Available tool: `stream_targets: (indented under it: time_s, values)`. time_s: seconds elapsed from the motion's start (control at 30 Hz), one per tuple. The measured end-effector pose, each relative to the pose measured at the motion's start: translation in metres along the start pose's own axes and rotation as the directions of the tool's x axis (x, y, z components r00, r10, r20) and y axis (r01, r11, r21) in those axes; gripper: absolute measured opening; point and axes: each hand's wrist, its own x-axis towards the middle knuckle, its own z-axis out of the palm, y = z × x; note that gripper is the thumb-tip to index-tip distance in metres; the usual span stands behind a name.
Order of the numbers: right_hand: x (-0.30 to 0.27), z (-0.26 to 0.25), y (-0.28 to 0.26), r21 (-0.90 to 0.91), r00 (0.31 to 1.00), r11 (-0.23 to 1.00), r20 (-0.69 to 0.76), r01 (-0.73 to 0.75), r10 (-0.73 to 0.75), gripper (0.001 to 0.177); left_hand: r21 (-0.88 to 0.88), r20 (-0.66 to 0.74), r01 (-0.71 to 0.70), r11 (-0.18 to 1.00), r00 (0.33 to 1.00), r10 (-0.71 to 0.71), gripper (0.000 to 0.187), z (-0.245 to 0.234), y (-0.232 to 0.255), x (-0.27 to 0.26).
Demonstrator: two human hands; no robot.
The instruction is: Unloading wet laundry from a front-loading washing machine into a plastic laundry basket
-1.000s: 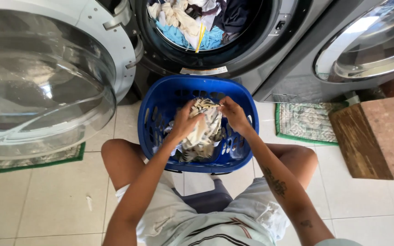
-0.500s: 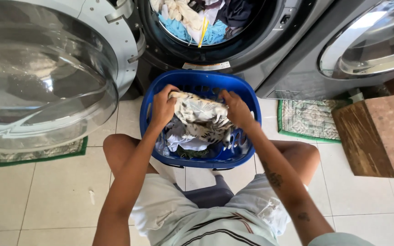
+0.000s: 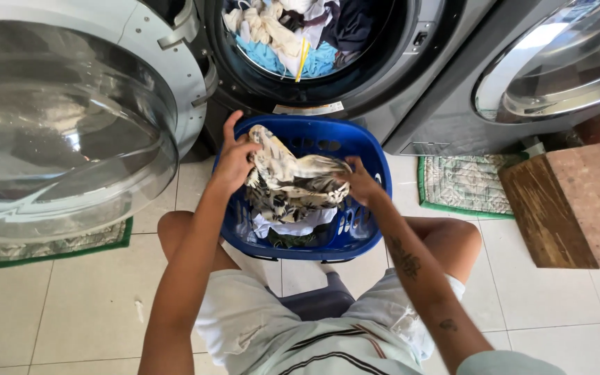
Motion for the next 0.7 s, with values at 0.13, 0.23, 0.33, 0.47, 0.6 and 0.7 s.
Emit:
stream_targets:
  time_s: [0.13, 0.23, 0.33, 0.47, 0.6, 0.7]
  values:
    - [-0.032, 0.016, -0.089, -0.195, 0.97, 0.957, 0.16, 0.215, -0.185, 0.052, 0.453, 0.174, -0.342, 0.823, 0.94, 0.294, 0.029, -0.029, -0.008, 0.011]
    - [0.014, -0.031, -0.082, -0.774, 0.963, 0.589, 0.099, 0.234, -0.252, 0.029, 0.951, 0.27, -0.305, 0.057, 0.905, 0.329, 0.031, -0.09, -0.045, 0.047]
    - [0.004, -0.042, -0.106, -0.934, 0.869, 0.202, 0.173, 0.293, -0.464, 0.015, 0.84, 0.318, -0.067, -0.538, 0.865, 0.389, 0.013, -0.079, -0.009, 0.028]
    - [-0.041, -0.014, -0.141, -0.936, 0.804, 0.076, 0.251, 0.343, -0.54, 0.025, 0.951, 0.305, -0.242, -0.194, 0.844, 0.441, 0.027, -0.086, -0.027, 0.046]
    - [-0.045, -0.008, -0.136, -0.986, 0.978, -0.04, 0.168, 0.164, -0.127, 0.134, 0.463, 0.033, -0.206, 0.862, 0.976, 0.215, 0.029, -0.028, -0.007, 0.024]
    - [-0.04, -0.021, -0.138, -0.933, 0.939, 0.158, 0.294, 0.322, -0.176, 0.113, 0.381, 0.037, -0.085, 0.921, 0.996, 0.077, 0.034, -0.008, -0.01, 0.018]
